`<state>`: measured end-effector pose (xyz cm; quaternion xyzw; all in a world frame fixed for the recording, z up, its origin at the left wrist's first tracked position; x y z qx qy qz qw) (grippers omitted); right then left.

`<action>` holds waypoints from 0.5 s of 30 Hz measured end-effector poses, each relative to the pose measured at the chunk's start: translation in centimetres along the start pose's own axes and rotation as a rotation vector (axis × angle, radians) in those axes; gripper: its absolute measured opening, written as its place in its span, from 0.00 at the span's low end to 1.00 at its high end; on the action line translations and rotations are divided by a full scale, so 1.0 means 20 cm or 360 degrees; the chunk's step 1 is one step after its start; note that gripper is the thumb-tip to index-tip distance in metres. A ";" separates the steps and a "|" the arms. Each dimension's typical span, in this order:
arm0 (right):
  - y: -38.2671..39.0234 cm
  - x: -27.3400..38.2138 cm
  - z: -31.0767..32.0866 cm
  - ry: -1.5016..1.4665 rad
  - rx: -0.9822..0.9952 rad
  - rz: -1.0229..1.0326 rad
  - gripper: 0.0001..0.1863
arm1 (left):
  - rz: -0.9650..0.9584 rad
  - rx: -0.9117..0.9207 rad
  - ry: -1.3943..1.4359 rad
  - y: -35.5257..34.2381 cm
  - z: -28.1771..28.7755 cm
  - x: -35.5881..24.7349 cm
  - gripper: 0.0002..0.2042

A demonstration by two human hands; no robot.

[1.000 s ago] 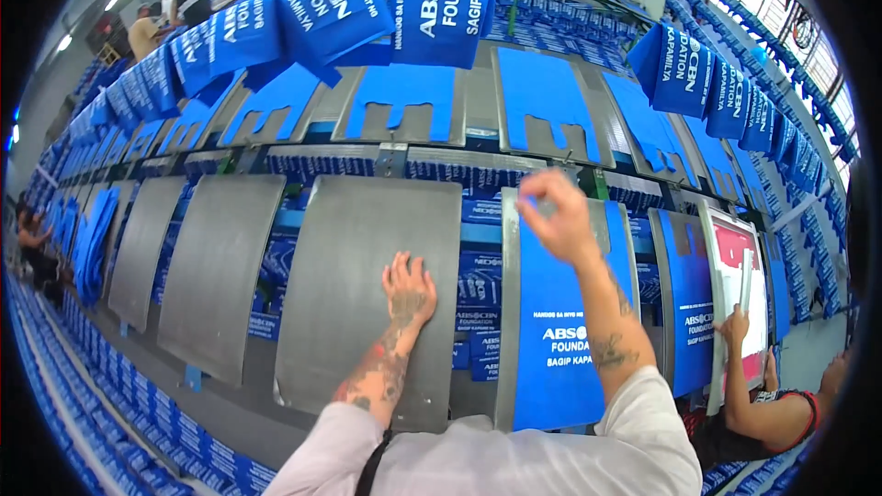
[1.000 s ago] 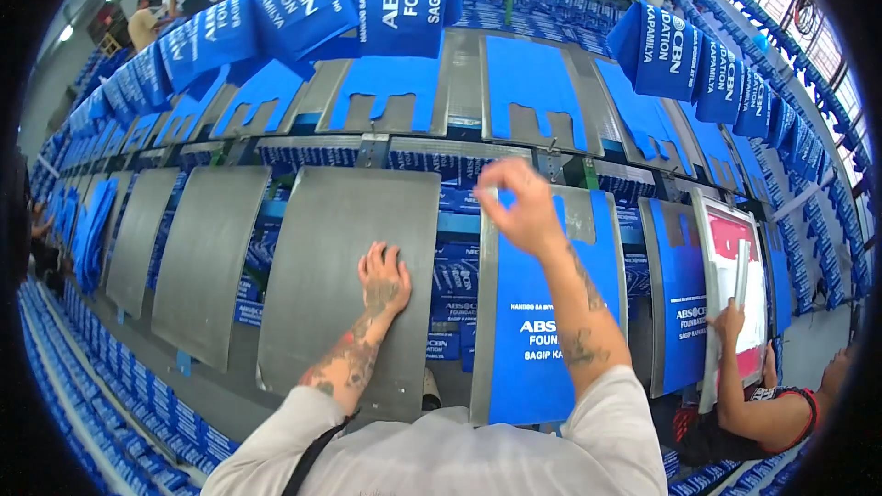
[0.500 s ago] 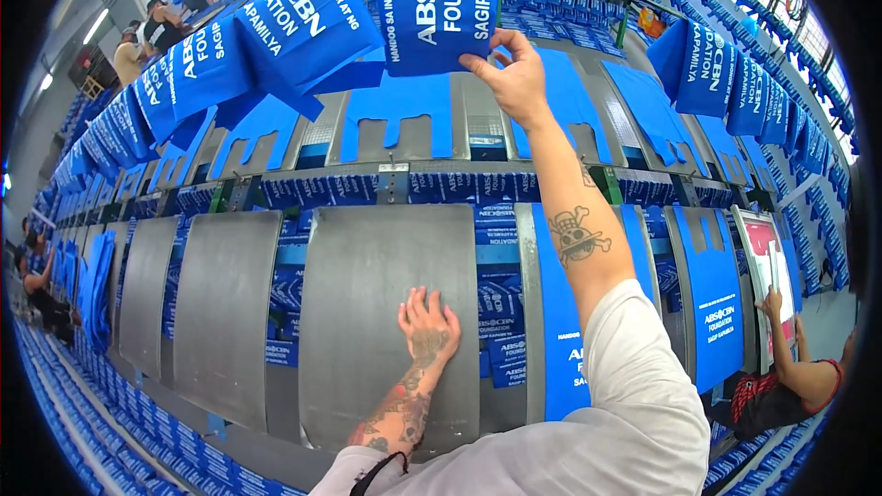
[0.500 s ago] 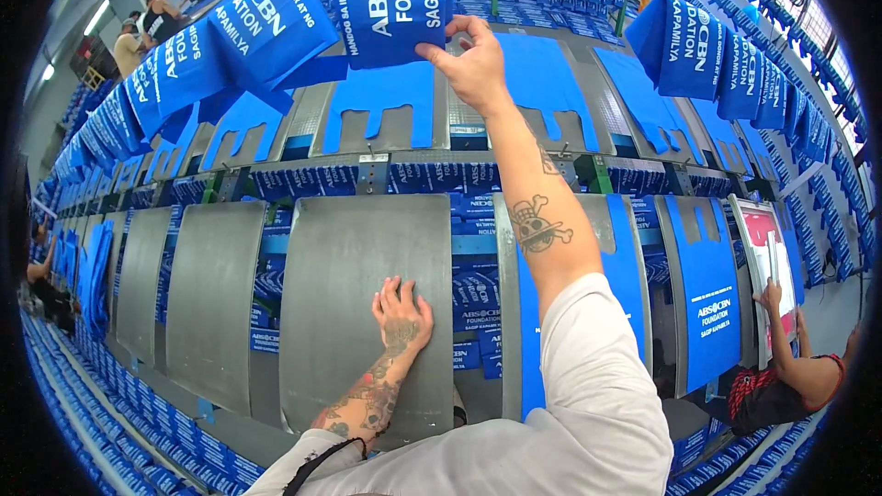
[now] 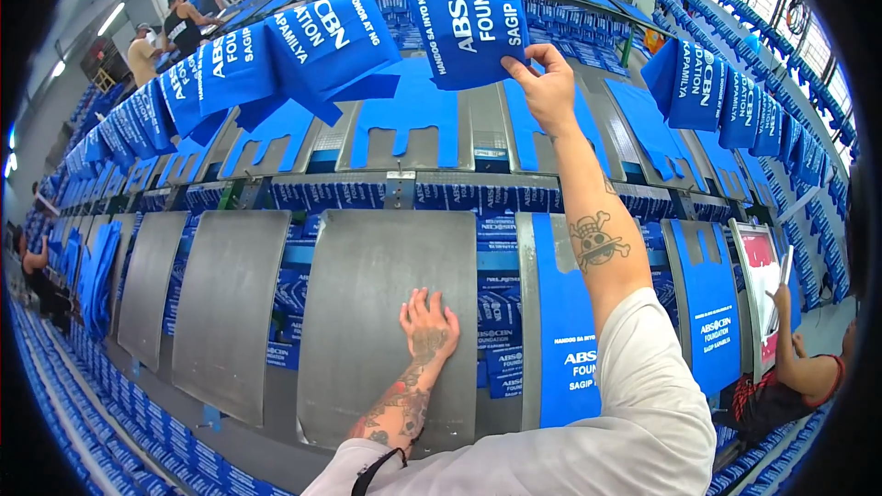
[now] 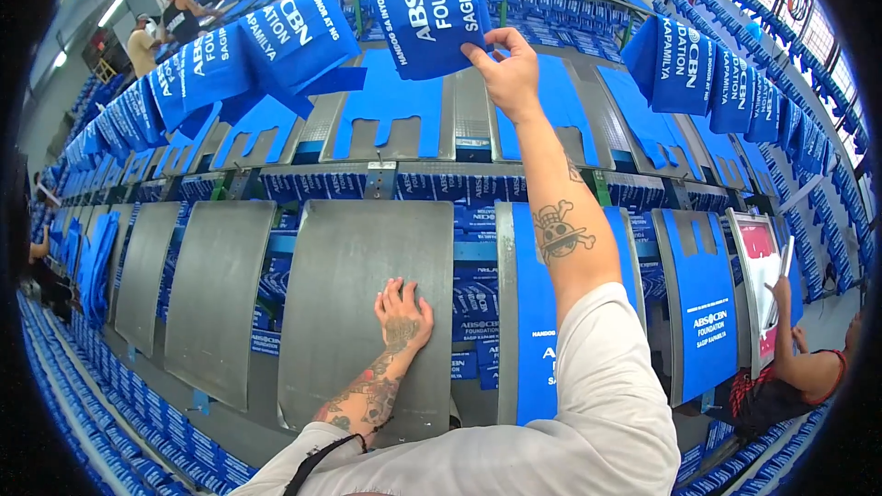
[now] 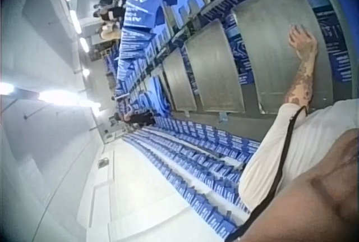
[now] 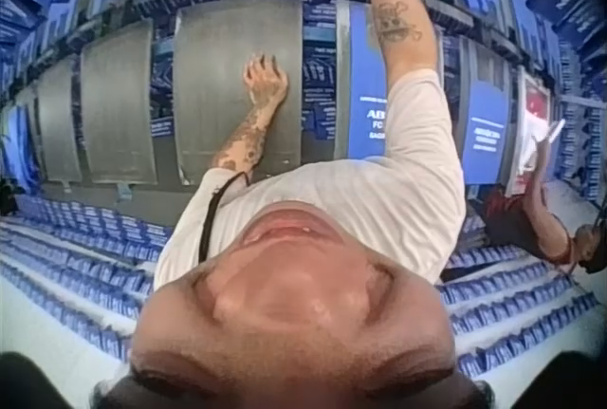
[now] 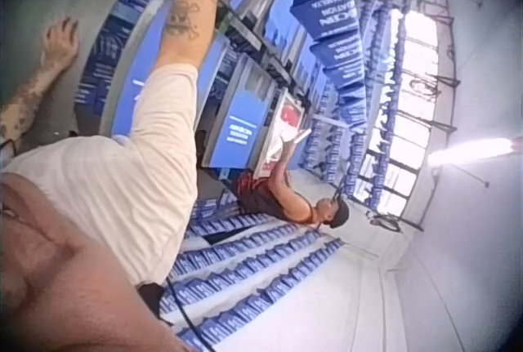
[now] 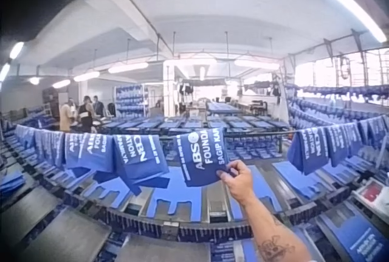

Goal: Placing blue shopping bags onto screen-printing pallets and checking the printed logos.

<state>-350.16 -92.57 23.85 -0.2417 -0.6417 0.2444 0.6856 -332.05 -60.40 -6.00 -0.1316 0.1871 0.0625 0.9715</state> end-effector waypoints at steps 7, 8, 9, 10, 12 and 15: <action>0.00 0.04 -0.11 0.0311 0.0131 0.0075 0.18 | 0.0008 -0.0020 -0.0011 0.01 -0.01 0.00 0.20; 0.01 0.04 -0.11 0.0255 0.0157 0.0056 0.19 | 0.0009 -0.0020 -0.0012 0.01 -0.02 0.00 0.20; 0.02 0.03 -0.10 0.0265 0.0169 0.0018 0.19 | 0.0001 -0.0035 -0.0006 0.02 -0.02 0.01 0.20; 0.05 0.03 -0.08 0.0235 0.0133 0.0057 0.20 | -0.0007 -0.0048 0.0004 0.02 -0.02 0.01 0.20; 0.14 0.04 0.01 0.0225 0.0101 0.0092 0.21 | -0.0004 -0.0065 0.0020 0.02 -0.02 0.01 0.20; 0.52 0.06 0.23 0.0652 0.0218 0.0017 0.19 | 0.0001 -0.0085 0.0039 0.03 0.00 0.01 0.19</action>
Point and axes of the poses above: each hand's wrist, its own y-axis away from the middle knuckle, its own z-axis out of the back of the hand, x = y × z, the point moved 6 cm from there along -y, towards the middle knuckle, and after that the axes turned 7 degrees about x, right-handed, at the moved point
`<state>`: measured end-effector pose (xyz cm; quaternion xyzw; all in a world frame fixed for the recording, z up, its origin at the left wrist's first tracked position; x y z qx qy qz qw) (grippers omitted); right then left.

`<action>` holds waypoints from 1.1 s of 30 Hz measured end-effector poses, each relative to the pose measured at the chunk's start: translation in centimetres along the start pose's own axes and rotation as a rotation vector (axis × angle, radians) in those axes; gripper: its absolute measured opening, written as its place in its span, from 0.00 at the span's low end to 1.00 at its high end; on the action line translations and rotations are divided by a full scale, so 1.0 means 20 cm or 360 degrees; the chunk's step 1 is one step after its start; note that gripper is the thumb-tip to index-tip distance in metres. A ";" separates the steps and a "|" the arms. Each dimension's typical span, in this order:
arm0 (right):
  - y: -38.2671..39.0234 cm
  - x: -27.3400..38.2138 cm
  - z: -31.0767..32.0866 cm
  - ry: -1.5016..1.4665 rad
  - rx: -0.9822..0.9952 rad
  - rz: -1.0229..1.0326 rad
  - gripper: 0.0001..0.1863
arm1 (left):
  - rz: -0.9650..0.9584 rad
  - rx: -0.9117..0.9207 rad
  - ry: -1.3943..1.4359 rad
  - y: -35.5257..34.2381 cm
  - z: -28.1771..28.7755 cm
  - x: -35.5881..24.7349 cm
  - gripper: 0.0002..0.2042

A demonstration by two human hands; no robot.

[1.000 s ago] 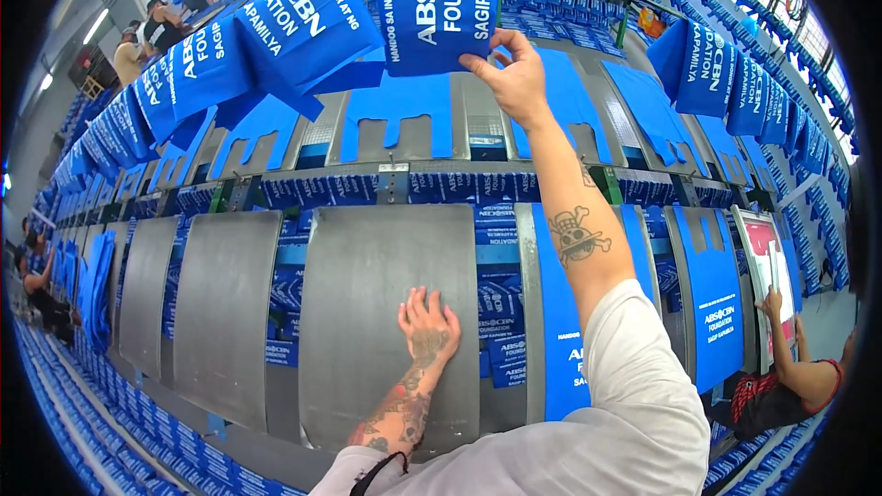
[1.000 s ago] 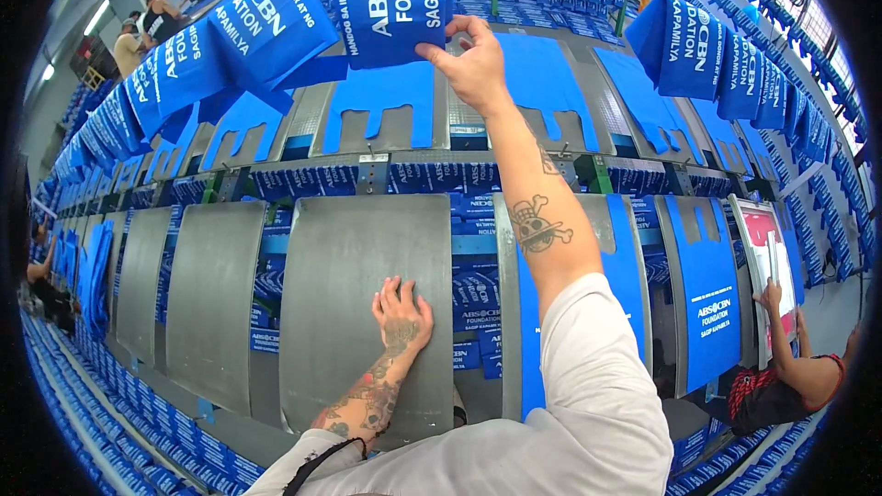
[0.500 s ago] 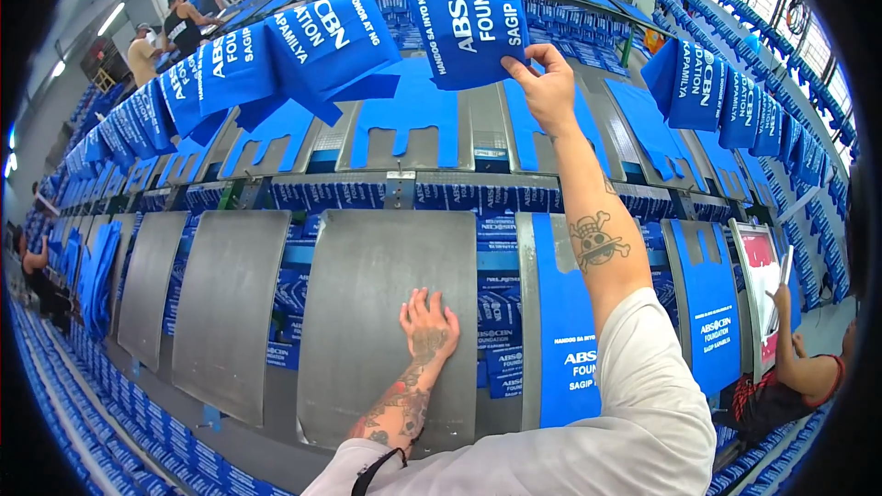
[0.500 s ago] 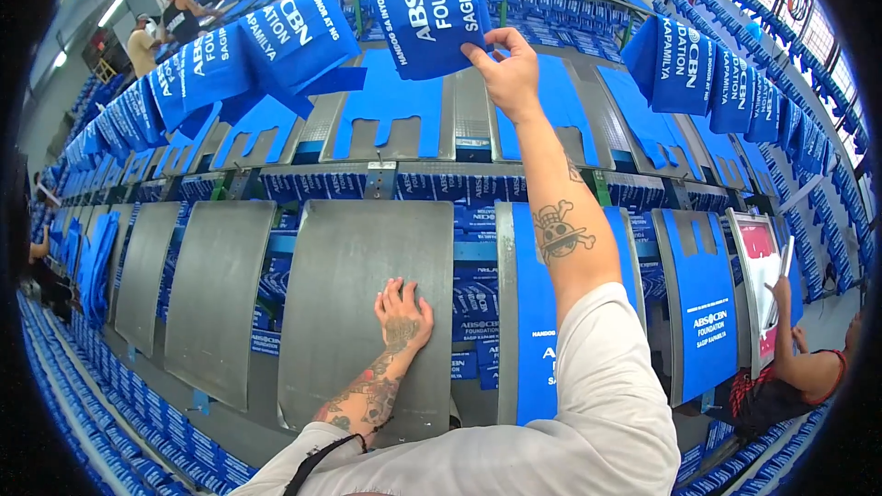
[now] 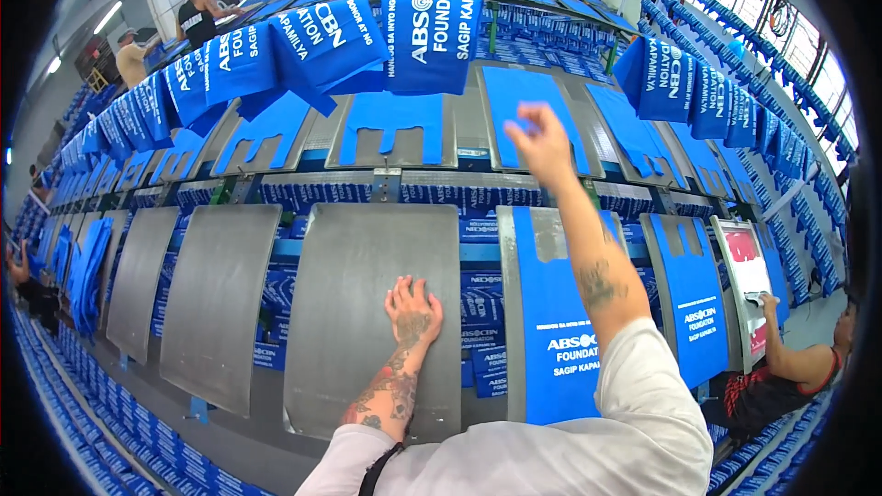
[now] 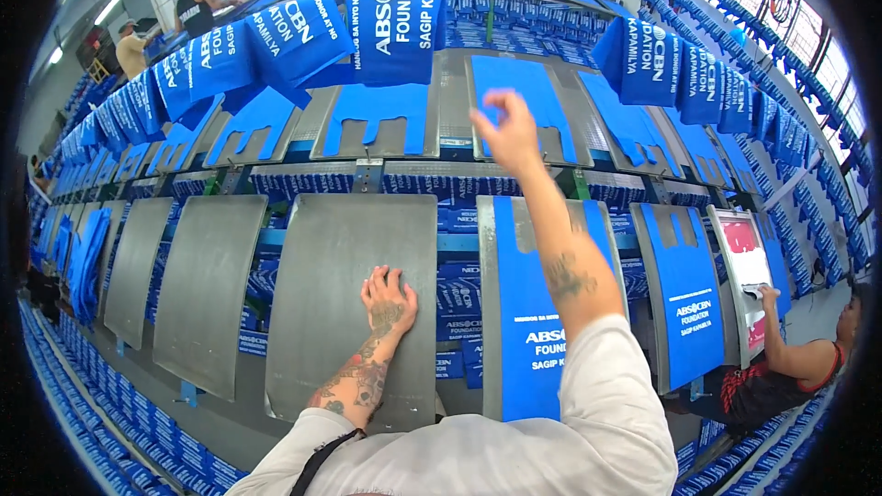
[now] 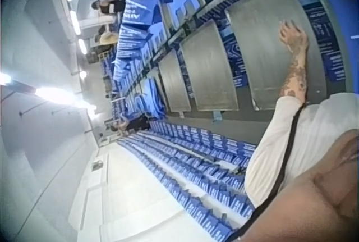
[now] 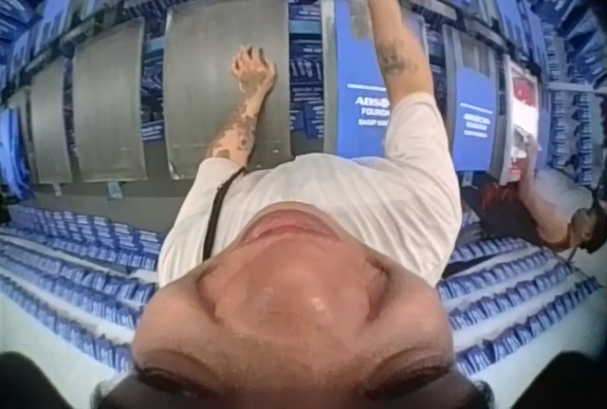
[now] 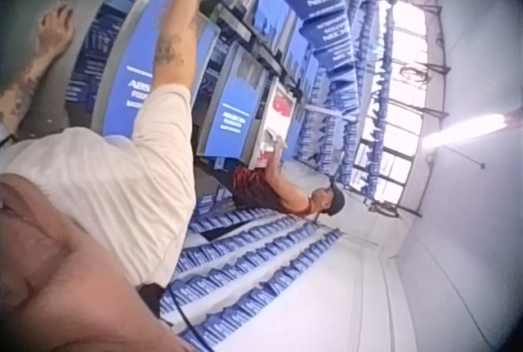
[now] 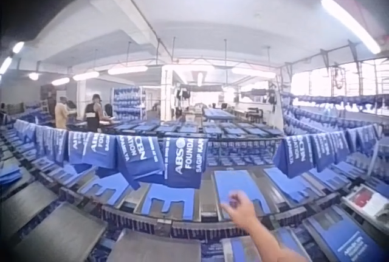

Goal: Placing blue shopping bags onto screen-printing pallets and checking the printed logos.

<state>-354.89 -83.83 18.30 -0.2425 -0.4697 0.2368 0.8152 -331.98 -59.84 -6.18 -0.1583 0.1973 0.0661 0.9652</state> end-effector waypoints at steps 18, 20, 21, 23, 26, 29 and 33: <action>2.71 0.11 1.58 0.0258 0.0228 -0.1097 0.09 | 0.0020 0.0625 -0.0159 -0.05 -0.14 -0.06 0.16; 2.83 0.10 1.73 0.0226 0.0338 -0.1145 0.08 | 0.0037 0.0704 0.0130 0.16 -0.13 -0.33 0.16; 2.88 0.08 1.82 0.0206 0.0286 -0.1095 0.08 | -0.0025 0.0503 0.0404 0.38 -0.11 -0.51 0.15; 2.99 0.07 1.91 -0.0022 0.0165 -0.1049 0.06 | -0.0434 0.0459 0.0655 0.85 -0.08 -0.92 0.14; 3.11 0.03 1.97 -0.0068 0.0259 -0.1241 0.06 | -0.0542 0.1270 0.0668 1.40 -0.09 -1.33 0.19; 3.11 0.04 1.90 -0.0166 0.0527 -0.1015 0.06 | -0.0502 0.1169 0.0142 1.60 -0.02 -1.44 0.25; 3.04 0.05 1.69 -0.0238 0.1088 -0.0795 0.10 | -0.0558 0.1101 -0.0068 1.55 0.00 -1.35 0.25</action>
Point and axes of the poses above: each hand's wrist, its own y-axis away from the middle knuckle, its own z-axis out of the back of the hand, x = y × z, the point moved 6 cm from there along -y, towards the middle knuckle, and after that the axes turned 7 degrees about x, right-handed, at the moved point
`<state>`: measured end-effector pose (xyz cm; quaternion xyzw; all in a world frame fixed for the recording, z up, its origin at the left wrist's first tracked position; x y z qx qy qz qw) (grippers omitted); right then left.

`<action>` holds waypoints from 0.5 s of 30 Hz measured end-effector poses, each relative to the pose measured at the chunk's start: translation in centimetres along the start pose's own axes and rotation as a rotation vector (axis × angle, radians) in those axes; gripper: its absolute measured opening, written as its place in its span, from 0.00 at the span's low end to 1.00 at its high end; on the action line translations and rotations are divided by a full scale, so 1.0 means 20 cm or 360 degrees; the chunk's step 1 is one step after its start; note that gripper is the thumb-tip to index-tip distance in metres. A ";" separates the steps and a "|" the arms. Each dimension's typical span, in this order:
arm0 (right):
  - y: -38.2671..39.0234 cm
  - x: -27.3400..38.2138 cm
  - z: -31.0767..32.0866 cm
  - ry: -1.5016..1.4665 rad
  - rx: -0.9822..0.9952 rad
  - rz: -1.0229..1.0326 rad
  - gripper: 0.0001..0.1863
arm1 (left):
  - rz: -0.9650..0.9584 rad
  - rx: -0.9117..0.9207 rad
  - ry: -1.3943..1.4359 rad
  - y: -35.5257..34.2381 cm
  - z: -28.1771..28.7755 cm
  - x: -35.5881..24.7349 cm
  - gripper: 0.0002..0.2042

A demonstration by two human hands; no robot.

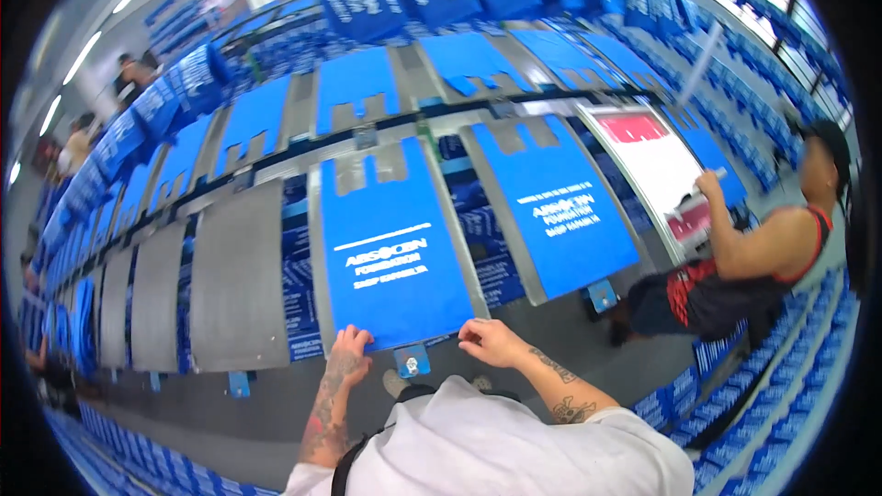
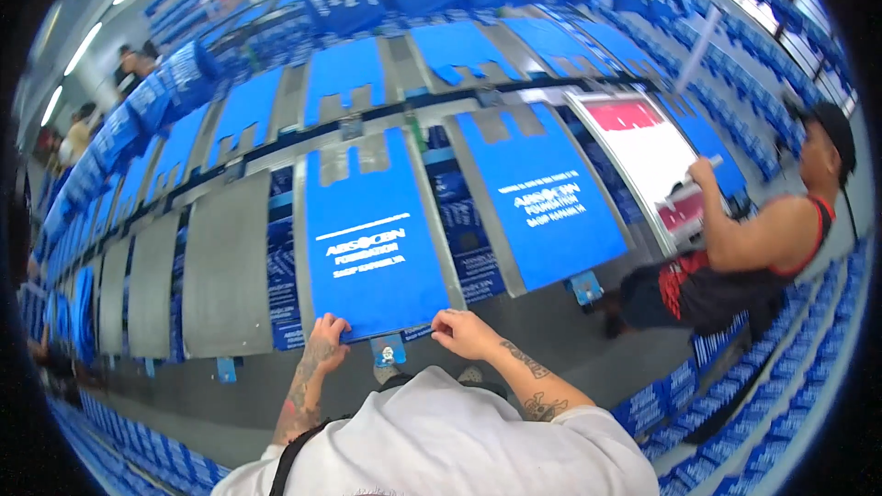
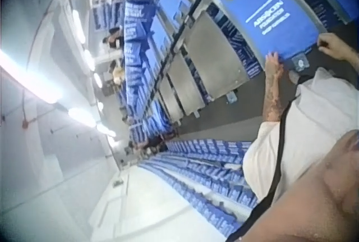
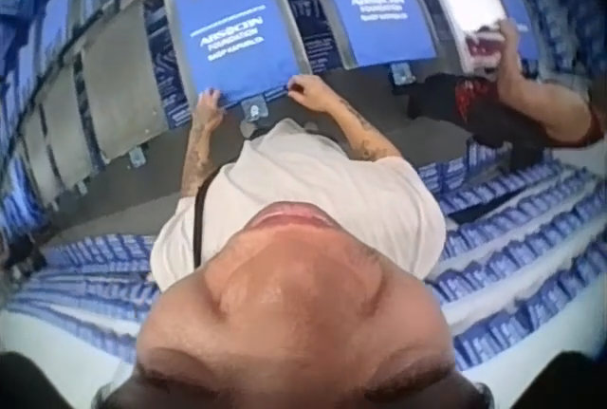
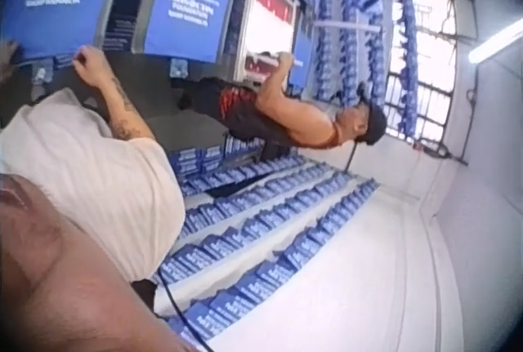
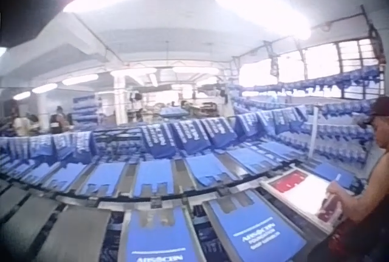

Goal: Placing blue shopping bags onto screen-printing pallets and checking the printed logos.

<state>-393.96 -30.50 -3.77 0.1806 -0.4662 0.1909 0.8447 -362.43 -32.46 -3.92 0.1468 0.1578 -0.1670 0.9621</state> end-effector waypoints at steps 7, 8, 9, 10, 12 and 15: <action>-0.21 0.07 -0.17 0.0792 0.0293 -0.0056 0.20 | -0.0022 -0.0071 0.0146 -0.03 0.07 0.14 0.05; -0.21 0.08 -0.18 0.0797 0.0298 -0.0036 0.20 | -0.0027 -0.0094 0.0163 -0.04 0.09 0.13 0.05; -0.21 0.10 -0.15 0.0902 0.0136 -0.0048 0.20 | -0.0038 -0.0358 0.0237 -0.04 0.15 0.11 0.04; -0.21 0.12 -0.11 0.0999 -0.0043 -0.0023 0.21 | -0.0021 -0.0562 0.0324 -0.03 0.20 0.10 0.03; -0.23 0.12 0.00 0.1173 -0.0254 -0.0085 0.13 | -0.0046 -0.0780 0.0230 -0.02 0.30 0.10 0.03; -0.29 0.16 0.27 0.1348 -0.0638 -0.0066 0.06 | -0.0099 -0.1056 0.0065 -0.06 0.49 0.15 0.03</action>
Point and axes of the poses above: each hand's wrist, its own y-axis away from the middle knuckle, its own z-axis out of the back of the hand, x = y × z, the point moved 6 cm from there along -y, towards the middle knuckle, and after that the axes turned 7 degrees about x, right-handed, at the moved point
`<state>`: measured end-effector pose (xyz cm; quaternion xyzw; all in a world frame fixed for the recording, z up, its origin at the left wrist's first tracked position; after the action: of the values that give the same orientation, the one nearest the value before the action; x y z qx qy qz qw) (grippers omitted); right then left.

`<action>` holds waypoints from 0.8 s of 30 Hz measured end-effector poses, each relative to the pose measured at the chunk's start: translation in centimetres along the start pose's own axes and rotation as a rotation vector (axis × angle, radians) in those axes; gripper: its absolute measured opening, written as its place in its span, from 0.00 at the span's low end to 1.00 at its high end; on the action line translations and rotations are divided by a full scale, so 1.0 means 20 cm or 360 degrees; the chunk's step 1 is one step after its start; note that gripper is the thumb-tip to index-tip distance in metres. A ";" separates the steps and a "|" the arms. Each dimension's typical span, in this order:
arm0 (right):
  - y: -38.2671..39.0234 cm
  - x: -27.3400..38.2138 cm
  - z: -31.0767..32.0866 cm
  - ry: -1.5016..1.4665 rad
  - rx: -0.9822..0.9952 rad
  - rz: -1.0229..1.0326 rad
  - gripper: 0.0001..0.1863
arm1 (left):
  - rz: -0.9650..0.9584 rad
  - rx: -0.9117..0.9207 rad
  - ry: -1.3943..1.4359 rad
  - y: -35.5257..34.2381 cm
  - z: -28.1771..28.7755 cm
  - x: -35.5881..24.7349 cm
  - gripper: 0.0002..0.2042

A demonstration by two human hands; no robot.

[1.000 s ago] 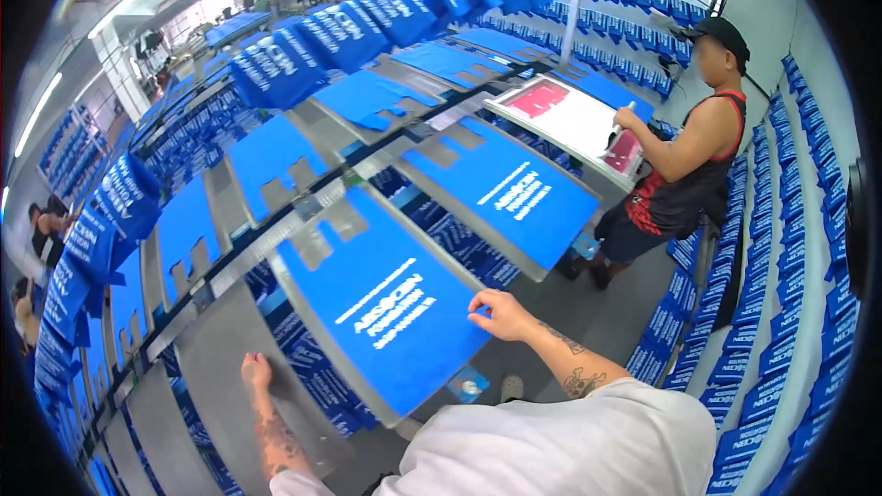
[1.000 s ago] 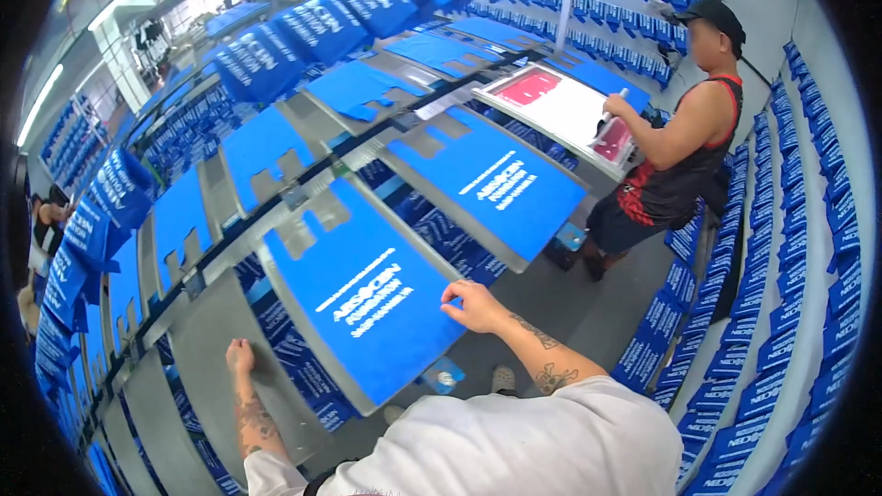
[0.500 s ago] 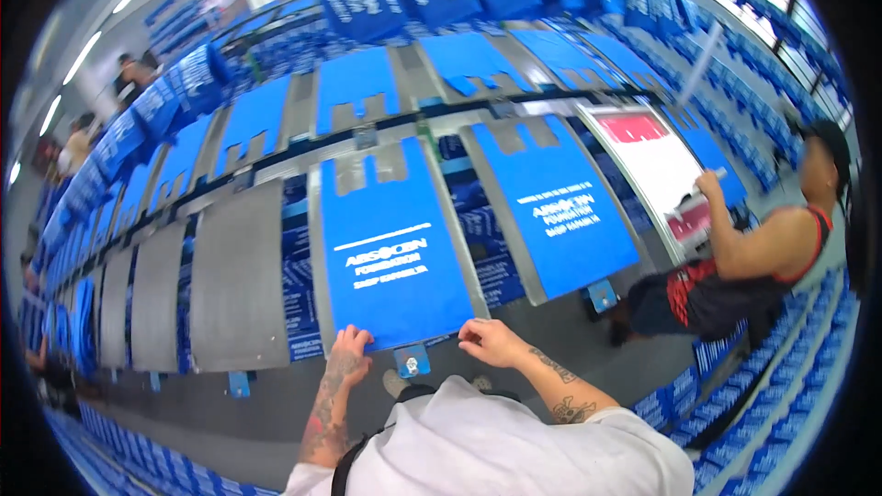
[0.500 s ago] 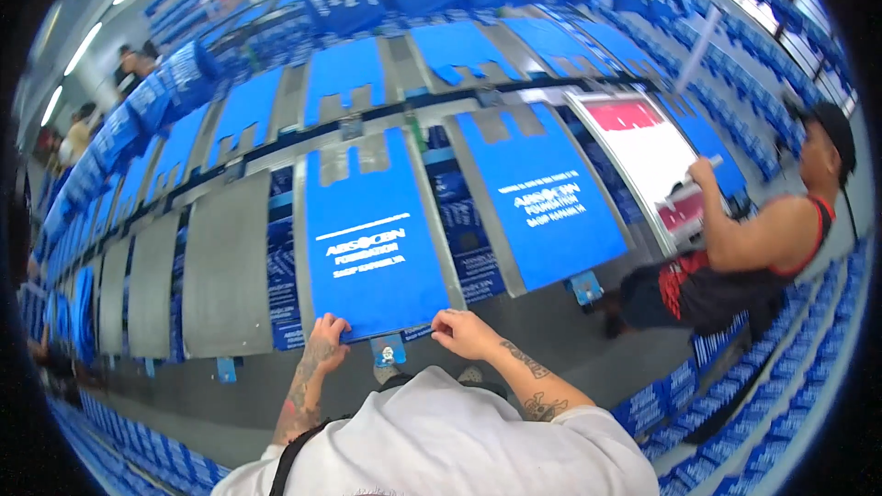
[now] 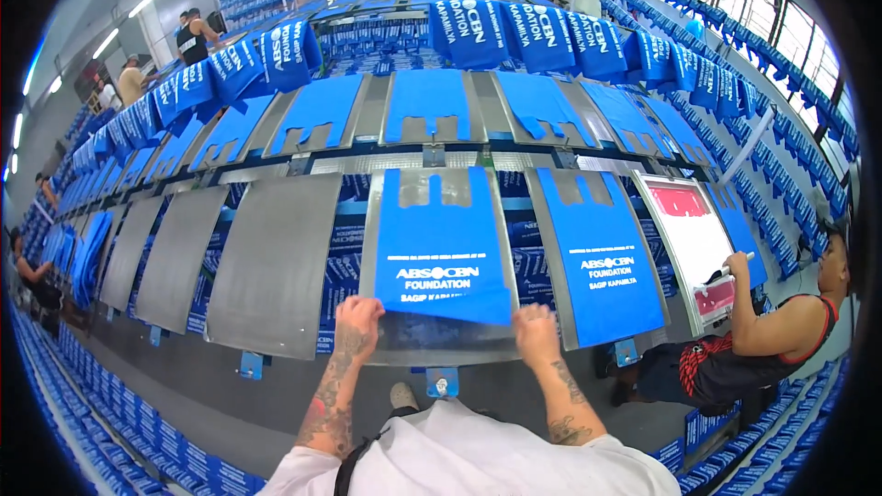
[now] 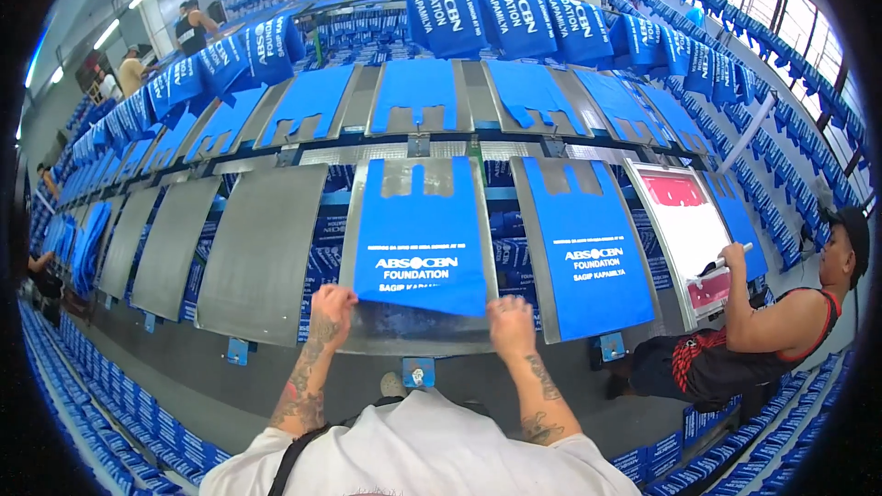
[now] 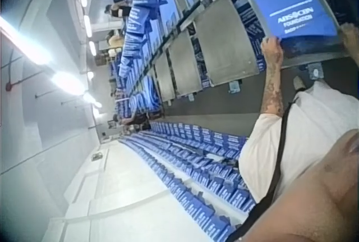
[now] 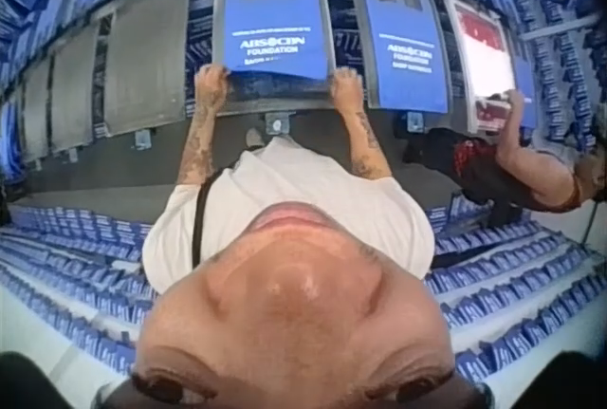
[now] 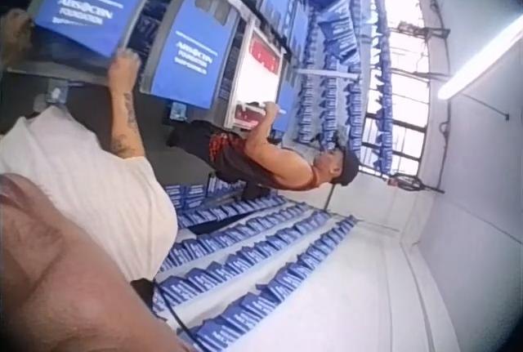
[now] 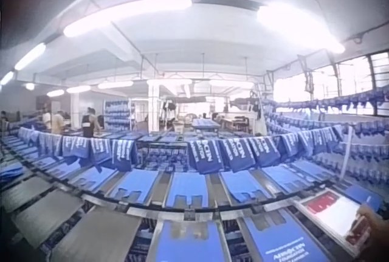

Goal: Placing blue shopping bags onto screen-printing pallets and checking the printed logos.

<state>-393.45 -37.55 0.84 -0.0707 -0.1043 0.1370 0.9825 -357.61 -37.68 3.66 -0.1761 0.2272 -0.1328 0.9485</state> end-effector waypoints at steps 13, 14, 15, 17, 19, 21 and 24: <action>-0.16 0.24 -0.03 -0.0208 -0.0199 0.0291 0.23 | -0.0099 -0.0085 0.0140 -0.06 -0.01 0.08 0.06; -0.20 0.16 -0.07 -0.0198 -0.0107 0.0101 0.18 | -0.0118 -0.0008 0.0095 -0.02 -0.03 0.09 0.06; -0.21 0.15 -0.04 -0.0202 -0.0252 0.0253 0.14 | -0.0131 0.0085 0.0075 0.02 -0.04 0.10 0.06; -0.23 0.10 0.01 -0.0232 -0.0290 0.0337 0.10 | -0.0030 0.0141 0.0006 0.09 -0.04 0.14 0.06; -0.24 0.09 0.11 -0.0332 -0.0329 0.0410 0.08 | 0.0125 0.0226 -0.0085 0.13 -0.02 0.15 0.04; -0.23 0.11 0.26 -0.0363 -0.0390 0.0478 0.08 | 0.0162 -0.0009 0.0110 0.15 0.06 0.10 0.04; -0.13 0.13 0.50 -0.0431 -0.0569 0.0528 0.08 | 0.0226 -0.0284 0.0374 0.15 0.22 -0.02 0.09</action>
<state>-392.56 -38.14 11.37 -0.2400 -0.2443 0.2837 0.8957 -355.37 -33.56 6.24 -0.2263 0.3593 -0.0645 0.9031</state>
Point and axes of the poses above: each hand's wrist, its own y-axis away from the middle knuckle, its own z-axis out of the back of the hand, x = y × z, the point moved 6 cm from there along -y, towards the middle knuckle, and after that the axes turned 7 degrees about x, right-handed, at the moved point
